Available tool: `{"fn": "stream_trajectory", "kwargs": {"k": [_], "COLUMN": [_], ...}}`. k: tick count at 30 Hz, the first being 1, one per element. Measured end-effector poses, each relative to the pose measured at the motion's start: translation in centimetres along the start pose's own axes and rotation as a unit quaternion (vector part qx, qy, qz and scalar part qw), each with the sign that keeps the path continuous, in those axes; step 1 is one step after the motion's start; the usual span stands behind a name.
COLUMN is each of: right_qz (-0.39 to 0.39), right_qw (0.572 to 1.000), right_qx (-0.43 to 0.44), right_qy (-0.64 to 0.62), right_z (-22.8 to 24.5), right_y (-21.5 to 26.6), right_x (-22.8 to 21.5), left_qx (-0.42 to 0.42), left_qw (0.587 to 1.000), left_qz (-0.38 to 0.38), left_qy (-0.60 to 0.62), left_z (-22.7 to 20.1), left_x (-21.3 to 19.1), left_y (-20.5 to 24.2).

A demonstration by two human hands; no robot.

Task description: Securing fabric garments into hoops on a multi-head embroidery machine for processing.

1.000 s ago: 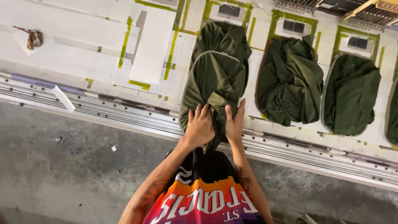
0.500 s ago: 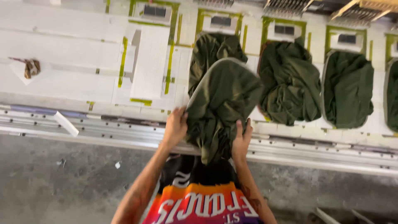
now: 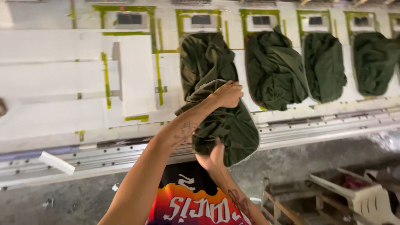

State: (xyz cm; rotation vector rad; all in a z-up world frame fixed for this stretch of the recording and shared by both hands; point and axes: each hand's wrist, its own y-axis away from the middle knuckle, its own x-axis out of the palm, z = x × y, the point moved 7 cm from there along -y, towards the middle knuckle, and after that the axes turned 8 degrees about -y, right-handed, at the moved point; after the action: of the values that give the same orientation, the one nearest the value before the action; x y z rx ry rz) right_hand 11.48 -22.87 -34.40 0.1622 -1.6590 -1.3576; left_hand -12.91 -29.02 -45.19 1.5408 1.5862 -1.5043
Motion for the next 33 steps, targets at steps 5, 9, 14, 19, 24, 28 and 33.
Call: {"fn": "stream_trajectory", "kwargs": {"k": [5,9,14,19,24,28,33], "right_qz": [-0.057,0.165,0.112,0.056,0.078,0.108,0.208], "right_qw": [0.984,0.732,0.369,0.618,0.603,0.576,0.508], "right_qx": [0.144,-0.120,-0.544,-0.173,-0.180,-0.236,-0.349], "right_qy": [0.086,0.650,0.746,0.765,0.773,0.775,0.759], "right_z": [2.5,13.2,21.8,21.5,20.5,21.3,21.1], "right_y": [0.3,-1.0,-2.2,-7.8,-7.5,-6.4,-8.0], "right_x": [-1.9,-2.5,3.8,4.1,5.4,5.8,5.1], "left_qx": [-0.019,-0.275,-0.537,-0.397,-0.424,-0.490,-0.744], "left_qw": [0.991,0.927,0.813,0.901,0.901,0.806,0.624], "left_qz": [-0.131,-0.250,-0.087,-0.096,-0.043,-0.329,-0.149], "left_qy": [0.000,0.052,0.207,-0.144,-0.074,0.057,0.188], "left_z": [-3.6,-2.7,-6.1,-13.5,-17.7,-16.1,-13.1], "left_x": [-11.0,-23.6,-20.8,-16.7,-15.3,-16.0,-8.0], "left_y": [2.4,11.5,18.8,11.0,9.3,18.9,26.7]}}
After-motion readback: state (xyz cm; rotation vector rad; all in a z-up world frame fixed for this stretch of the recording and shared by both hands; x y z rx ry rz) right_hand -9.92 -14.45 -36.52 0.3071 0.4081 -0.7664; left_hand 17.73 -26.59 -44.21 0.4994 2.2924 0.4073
